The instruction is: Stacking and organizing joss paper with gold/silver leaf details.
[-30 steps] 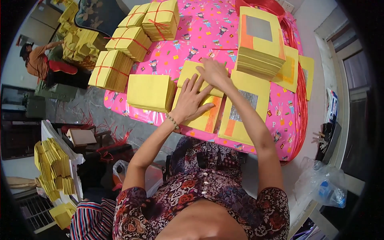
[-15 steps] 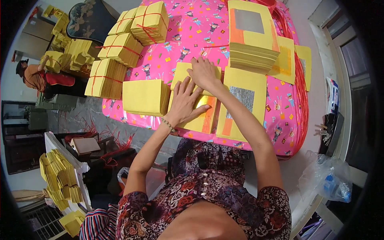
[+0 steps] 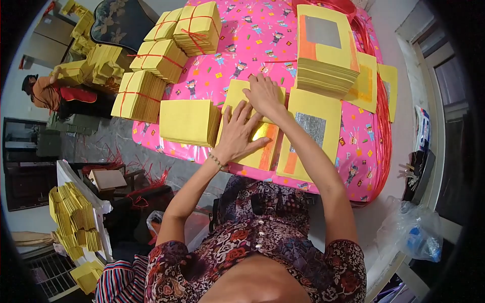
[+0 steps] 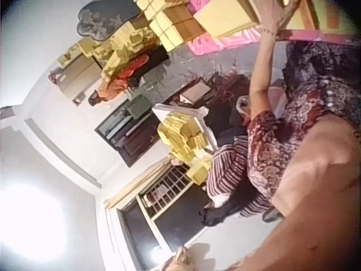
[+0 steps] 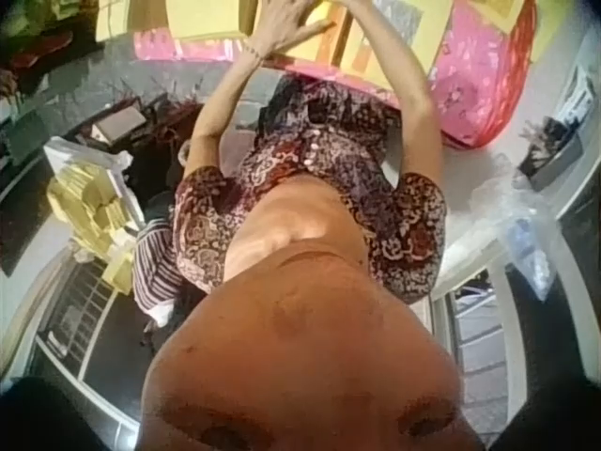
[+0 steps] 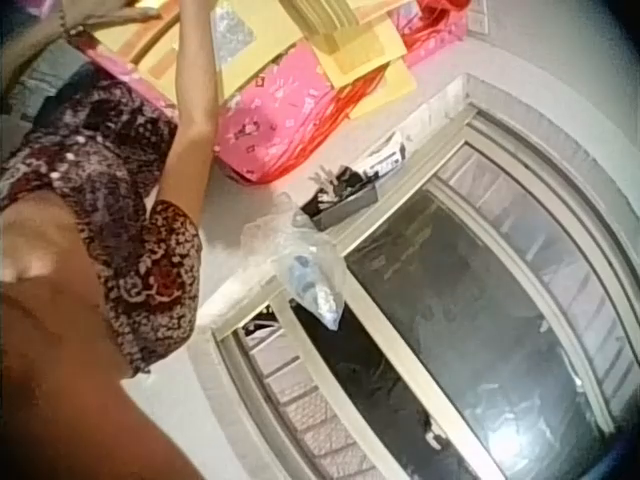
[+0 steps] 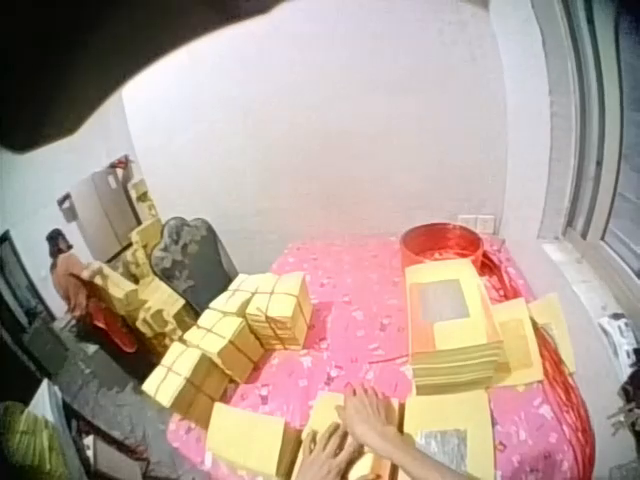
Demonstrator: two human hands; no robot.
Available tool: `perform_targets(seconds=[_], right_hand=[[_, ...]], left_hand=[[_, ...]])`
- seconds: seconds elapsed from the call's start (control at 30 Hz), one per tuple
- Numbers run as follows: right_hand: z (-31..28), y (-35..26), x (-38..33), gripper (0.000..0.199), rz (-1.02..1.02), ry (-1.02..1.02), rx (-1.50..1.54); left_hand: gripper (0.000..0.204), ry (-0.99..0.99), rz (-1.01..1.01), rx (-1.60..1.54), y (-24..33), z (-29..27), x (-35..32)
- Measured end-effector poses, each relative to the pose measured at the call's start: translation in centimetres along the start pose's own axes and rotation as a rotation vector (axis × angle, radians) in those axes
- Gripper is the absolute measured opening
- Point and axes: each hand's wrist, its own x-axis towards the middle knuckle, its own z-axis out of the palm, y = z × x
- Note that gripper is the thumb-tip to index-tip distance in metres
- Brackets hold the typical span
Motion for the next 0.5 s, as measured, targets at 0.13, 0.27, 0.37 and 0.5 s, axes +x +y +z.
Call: perform_targets(seconds=[0.13, 0.27, 0.37, 0.5], right_hand=[[-0.01, -0.28, -0.18, 0.042, -0.007, 0.019, -0.012], [-0.23, -0.4, -0.21, 0.04, -0.006, 0.026, -0.015], [-0.6, -0.34, -0.27, 0.041, -0.019, -0.009, -0.027], [-0.91, 0.02, -0.21, 0.043, -0.039, -0.011, -0.033]], left_hand=[[0.082, -0.013, 0.002, 0.011, -0.32, 0.25, -0.53], [0.081, 0.002, 0.015, 0.02, -0.29, 0.49, -0.7], [0.083, -0.005, 0.015, 0.037, -0.32, 0.52, -0.8], [0.08, -0.012, 0.049, 0.088, -0.04, 0.19, -0.76]])
